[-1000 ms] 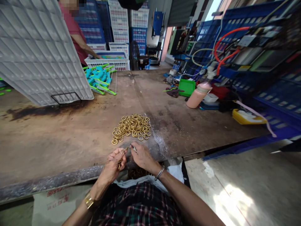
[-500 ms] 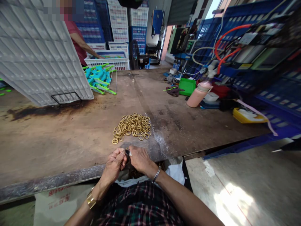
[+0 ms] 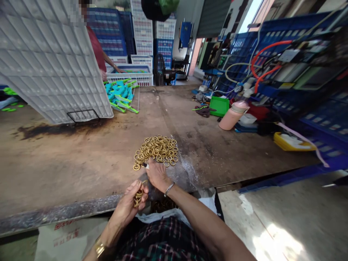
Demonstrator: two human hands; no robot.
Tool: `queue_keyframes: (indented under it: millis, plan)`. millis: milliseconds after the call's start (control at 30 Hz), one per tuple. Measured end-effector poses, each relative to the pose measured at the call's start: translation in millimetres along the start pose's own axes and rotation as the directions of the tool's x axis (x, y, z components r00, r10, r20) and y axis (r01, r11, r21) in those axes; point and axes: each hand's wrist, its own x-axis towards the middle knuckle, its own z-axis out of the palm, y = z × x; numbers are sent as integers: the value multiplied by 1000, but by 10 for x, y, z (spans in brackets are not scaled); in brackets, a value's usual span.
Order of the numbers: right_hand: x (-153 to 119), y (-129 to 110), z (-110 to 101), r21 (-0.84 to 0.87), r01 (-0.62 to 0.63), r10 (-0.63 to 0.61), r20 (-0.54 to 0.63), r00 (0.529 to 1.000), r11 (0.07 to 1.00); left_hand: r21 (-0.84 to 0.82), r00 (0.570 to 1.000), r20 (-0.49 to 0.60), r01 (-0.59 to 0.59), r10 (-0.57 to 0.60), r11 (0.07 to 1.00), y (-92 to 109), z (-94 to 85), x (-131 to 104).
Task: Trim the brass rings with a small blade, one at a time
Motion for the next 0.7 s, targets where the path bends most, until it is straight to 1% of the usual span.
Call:
queue_keyframes:
  millis: [67, 133, 200, 267, 367, 467, 600, 700]
  plan:
    - [87, -69, 59, -3, -26, 26, -34, 999, 1000, -44, 1000, -27, -13, 11, 999, 2, -39, 32]
    - [163, -120, 107, -15, -44, 43, -43, 998, 999, -82, 999, -48, -23, 19, 996, 15, -82, 60]
    - [222, -142, 130, -19, -56, 56, -42, 998, 998, -121, 999, -49, -28, 22, 992, 40, -117, 77]
    - [260, -138, 130, -5, -68, 67, -35, 997, 998, -167, 1000, -26, -21, 17, 986, 69, -141, 84]
    - [278, -102, 101, 35, -77, 77, 0, 997, 996, -226, 1000, 26, 19, -13, 974, 93, -166, 94]
    - [257, -42, 66, 69, -85, 82, 33, 996, 994, -287, 998, 47, 55, -43, 956, 88, -195, 113]
    - [182, 78, 33, 108, -65, 61, 36, 997, 992, -350, 995, 14, 93, -94, 932, 85, -214, 140]
    - [104, 177, 18, 209, -31, 34, -12, 999, 977, -326, 995, -27, 80, -94, 942, 97, -184, 166]
